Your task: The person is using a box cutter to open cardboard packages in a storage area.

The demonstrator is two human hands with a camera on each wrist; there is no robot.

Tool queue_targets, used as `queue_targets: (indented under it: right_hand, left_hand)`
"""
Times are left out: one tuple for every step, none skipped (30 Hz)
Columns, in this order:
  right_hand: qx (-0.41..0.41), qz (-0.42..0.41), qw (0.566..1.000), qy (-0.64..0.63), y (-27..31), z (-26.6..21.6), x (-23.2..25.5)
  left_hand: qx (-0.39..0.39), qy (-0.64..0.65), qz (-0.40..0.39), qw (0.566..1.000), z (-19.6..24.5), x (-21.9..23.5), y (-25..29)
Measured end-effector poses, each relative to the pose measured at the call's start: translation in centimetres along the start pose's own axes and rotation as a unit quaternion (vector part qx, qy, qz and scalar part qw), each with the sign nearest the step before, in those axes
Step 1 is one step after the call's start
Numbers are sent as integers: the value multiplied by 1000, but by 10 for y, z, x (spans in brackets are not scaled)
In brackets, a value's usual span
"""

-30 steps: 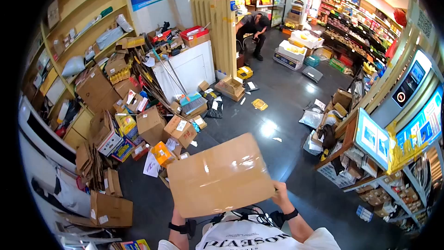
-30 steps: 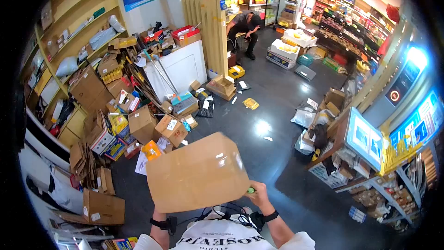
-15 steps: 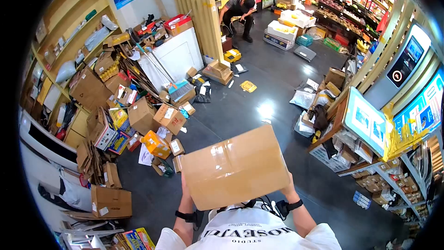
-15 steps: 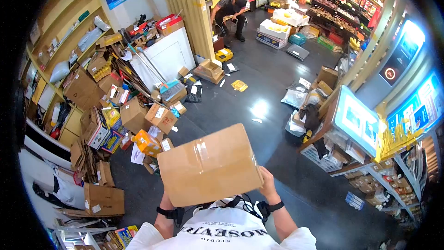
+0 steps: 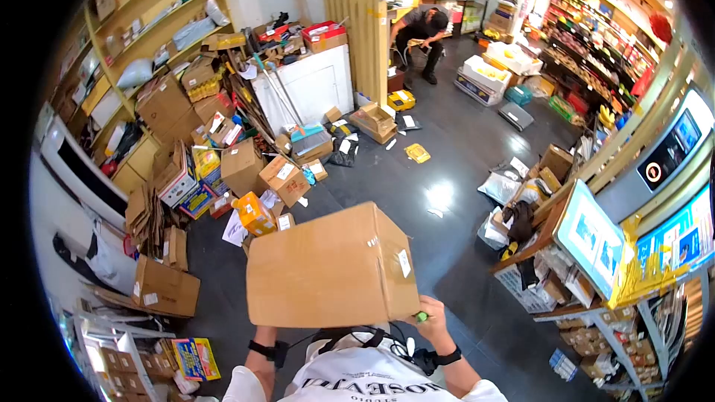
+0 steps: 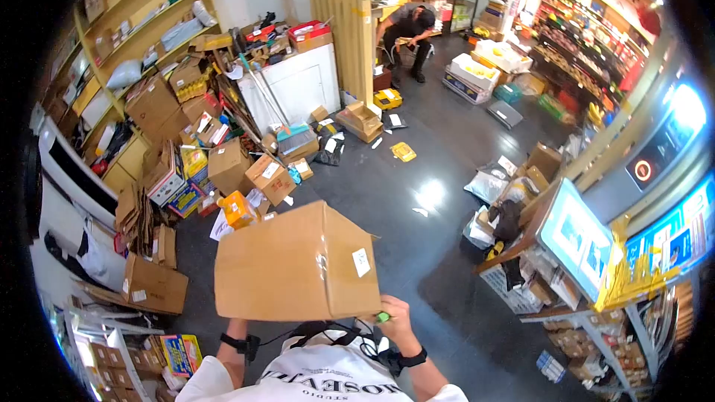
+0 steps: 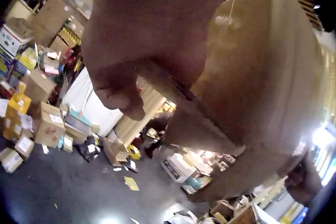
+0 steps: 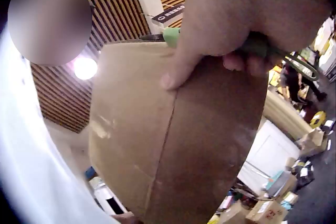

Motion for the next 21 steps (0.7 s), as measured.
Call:
queue_targets:
  right_hand:
    - [11, 2, 1000, -21, -4, -6, -6]
    - [21, -14, 999, -35, -9, -8, -14]
    - [27, -21, 999, -36, -13, -12, -20]
    - [34, -45, 997, -45, -20, -21, -27]
    - [41, -67, 996, -52, -28, -28, -36]
    - [55, -67, 994, -65, -37, -33, -44]
    - [62, -69, 994, -62, -44, -35, -54]
    - [64, -91, 993, -41, -49, -35, -67]
    - [65, -112, 991, -20, -54, -37, -81]
    - [81, -115, 990, -25, -61, -43, -95]
    - [86, -106, 990, -15, -68, -46, -110]
    - [78, -123, 989, 1, -73, -47, -130]
    - [69, -140, 988, 18, -78, -47, -151]
    - [82, -128, 988, 9, -86, -47, -172]
    - [115, -130, 985, 20, -94, -48, -195]
    - [117, -118, 986, 21, -104, -55, -217]
    - [119, -112, 986, 17, -114, -63, -239]
    - [119, -93, 988, 31, -124, -67, -258]
    - [108, -110, 987, 34, -135, -69, -280]
    - [94, -138, 985, 32, -140, -71, -295]
    - [92, -130, 986, 42, -146, -74, -301]
  left_hand:
    - [-22, -58, 14, 998, 3, 15, 4]
    - [-43, -116, 24, 992, 7, 29, 8]
    - [-60, -171, 34, 983, 10, 42, 14]
    - [-79, -221, 43, 971, 12, 54, 17]
    - [-93, -266, 48, 958, 12, 63, 19]
    - [-104, -294, 55, 948, 11, 71, 21]
    - [-112, -314, 63, 941, 10, 79, 21]
    - [-119, -307, 63, 942, 3, 87, 18]
    - [-105, -208, 81, 969, -10, 99, 19]
    - [-89, -106, 96, 986, -26, 112, 22]
    - [-99, -99, 88, 986, -37, 123, 23]
    - [-62, -35, 122, 990, -55, 142, 30]
    - [-22, 30, 153, 987, -72, 160, 33]
    - [17, 93, 168, 981, -85, 174, 13]
    - [38, 114, 168, 978, -92, 188, 1]
    - [55, 121, 165, 977, -95, 202, -13]
    - [67, 120, 155, 978, -94, 213, -28]
    - [77, 117, 143, 980, -93, 221, -48]
    - [84, 113, 126, 982, -90, 229, -69]
    - [86, 108, 111, 984, -86, 235, -84]
    - [86, 103, 94, 986, -81, 241, -99]
Point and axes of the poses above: each hand's wrist, its own y-axis away from the middle knuckle, its own x-axis out of the back of the hand, z = x × y, the point moved 7 cm from there along -y, towards the middle knuckle, and after that the axes turned 4 degrees about -x, right-handed, at the moved point
